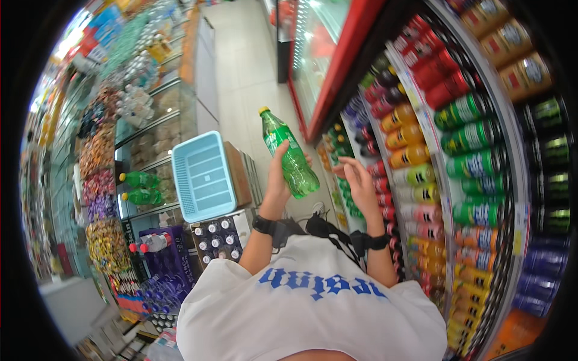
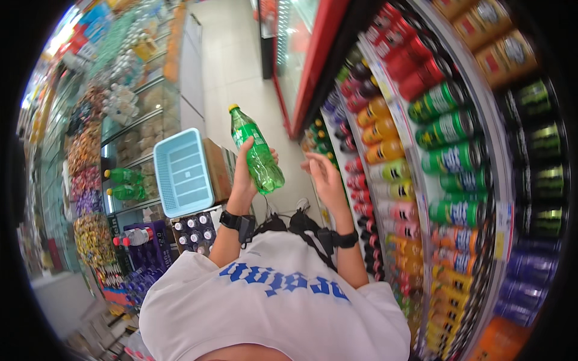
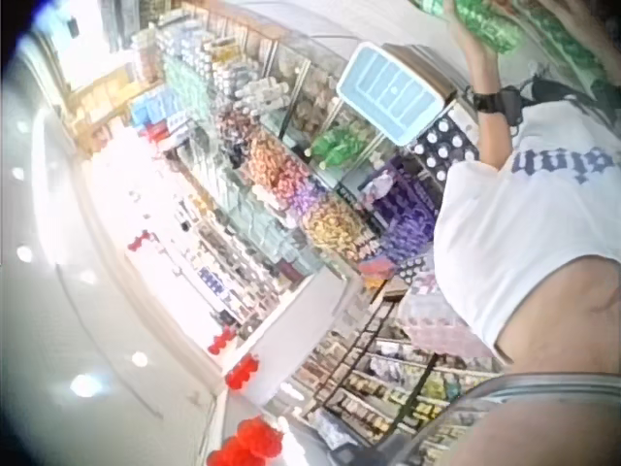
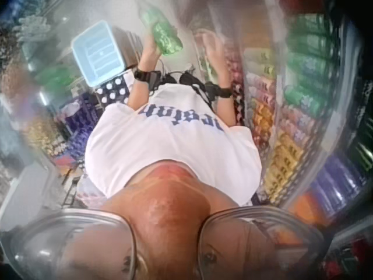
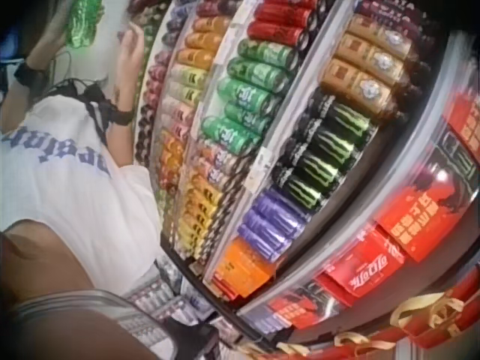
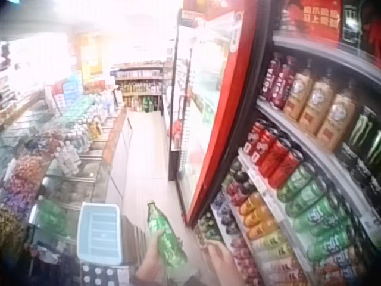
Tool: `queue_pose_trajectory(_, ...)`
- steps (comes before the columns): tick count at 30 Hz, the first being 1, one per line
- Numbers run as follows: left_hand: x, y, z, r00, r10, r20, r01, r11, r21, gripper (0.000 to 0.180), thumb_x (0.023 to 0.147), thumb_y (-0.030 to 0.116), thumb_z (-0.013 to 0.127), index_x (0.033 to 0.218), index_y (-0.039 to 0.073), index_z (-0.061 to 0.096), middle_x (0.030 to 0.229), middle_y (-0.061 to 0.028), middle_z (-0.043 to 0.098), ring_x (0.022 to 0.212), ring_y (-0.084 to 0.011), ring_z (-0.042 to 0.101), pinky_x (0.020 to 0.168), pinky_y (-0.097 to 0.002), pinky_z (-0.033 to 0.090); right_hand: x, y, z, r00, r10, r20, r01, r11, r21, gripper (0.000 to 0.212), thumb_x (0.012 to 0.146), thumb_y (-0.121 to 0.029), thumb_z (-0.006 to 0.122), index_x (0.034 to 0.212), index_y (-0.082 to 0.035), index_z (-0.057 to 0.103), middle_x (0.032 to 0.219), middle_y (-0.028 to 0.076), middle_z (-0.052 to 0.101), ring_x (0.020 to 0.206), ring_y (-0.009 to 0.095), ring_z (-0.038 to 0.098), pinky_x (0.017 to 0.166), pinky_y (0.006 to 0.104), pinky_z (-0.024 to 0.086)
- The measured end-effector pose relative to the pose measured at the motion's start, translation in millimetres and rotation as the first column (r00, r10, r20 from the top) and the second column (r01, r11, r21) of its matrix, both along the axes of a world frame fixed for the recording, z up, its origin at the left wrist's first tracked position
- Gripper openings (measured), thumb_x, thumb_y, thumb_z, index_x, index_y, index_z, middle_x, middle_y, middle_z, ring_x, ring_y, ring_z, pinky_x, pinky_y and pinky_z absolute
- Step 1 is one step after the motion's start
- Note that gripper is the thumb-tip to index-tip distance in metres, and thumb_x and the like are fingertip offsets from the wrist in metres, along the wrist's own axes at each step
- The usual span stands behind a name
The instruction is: Organizing and stocking various beverage bottles and cans in a supermarket refrigerator.
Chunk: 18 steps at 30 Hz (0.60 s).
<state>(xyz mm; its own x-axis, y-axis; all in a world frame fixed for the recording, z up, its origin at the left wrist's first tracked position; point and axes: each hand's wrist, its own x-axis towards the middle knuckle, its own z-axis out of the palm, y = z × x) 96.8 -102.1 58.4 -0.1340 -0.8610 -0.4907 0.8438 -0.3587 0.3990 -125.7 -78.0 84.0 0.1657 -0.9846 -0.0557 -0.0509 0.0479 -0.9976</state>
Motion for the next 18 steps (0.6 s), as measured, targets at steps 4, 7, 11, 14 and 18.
queue_pose_trajectory(4, -39, 26, 11, 0.961, -0.046, 0.274, 0.065, 0.996, -0.061, 0.046, 0.093, 0.038, 0.072, 0.107, -0.004, 0.060, 0.093, -0.0152, 0.069, 0.080, -0.0260, 0.072, 0.072, -0.0382, 0.060, -27, 18, -1, 0.996, -0.080, 0.038, 0.078, 0.996, 0.050, 0.035, 0.109, -0.027, 0.052, 0.129, 0.002, 0.060, 0.110, 0.012, 0.071, 0.104, 0.019, 0.068, 0.098, 0.0324, 0.052)
queue_pose_trajectory(7, -57, 47, 1, 0.886, -0.122, 0.448, 0.192, 0.975, -0.113, 0.040, 0.091, 0.028, 0.077, 0.112, -0.001, 0.059, 0.095, -0.0122, 0.069, 0.081, -0.0225, 0.072, 0.071, -0.0357, 0.059, -33, 33, 2, 0.992, -0.086, 0.092, 0.074, 0.989, 0.131, 0.042, 0.108, -0.030, 0.056, 0.135, 0.002, 0.054, 0.114, 0.014, 0.070, 0.107, 0.021, 0.069, 0.097, 0.0328, 0.052)
queue_pose_trajectory(11, -83, 74, -8, 0.693, -0.080, 0.717, 0.318, 0.926, -0.204, 0.040, 0.088, 0.020, 0.081, 0.116, 0.000, 0.061, 0.099, -0.0078, 0.069, 0.084, -0.0173, 0.071, 0.074, -0.0317, 0.057, -46, 55, -8, 0.981, -0.051, 0.189, 0.022, 0.988, 0.155, 0.064, 0.103, -0.031, 0.065, 0.150, 0.000, 0.037, 0.123, 0.018, 0.067, 0.111, 0.022, 0.068, 0.096, 0.0334, 0.052)
queue_pose_trajectory(14, -101, 96, -15, 0.635, -0.090, 0.767, 0.362, 0.912, -0.193, 0.046, 0.080, 0.022, 0.086, 0.112, 0.000, 0.063, 0.099, -0.0069, 0.071, 0.086, -0.0133, 0.067, 0.077, -0.0310, 0.055, -63, 75, -20, 0.986, -0.048, 0.163, 0.027, 0.992, 0.125, 0.078, 0.096, -0.029, 0.073, 0.155, -0.001, 0.032, 0.127, 0.017, 0.065, 0.109, 0.022, 0.068, 0.091, 0.0337, 0.055)
queue_pose_trajectory(18, -117, 132, -31, 0.333, -0.169, 0.928, 0.573, 0.817, -0.056, 0.058, 0.071, 0.027, 0.090, 0.109, -0.006, 0.060, 0.090, -0.0144, 0.072, 0.082, -0.0199, 0.071, 0.074, -0.0380, 0.057, -80, 98, -15, 0.977, -0.067, 0.202, -0.026, 0.905, 0.424, 0.087, 0.088, -0.024, 0.081, 0.156, -0.003, 0.030, 0.126, 0.017, 0.065, 0.102, 0.020, 0.070, 0.081, 0.0325, 0.060)
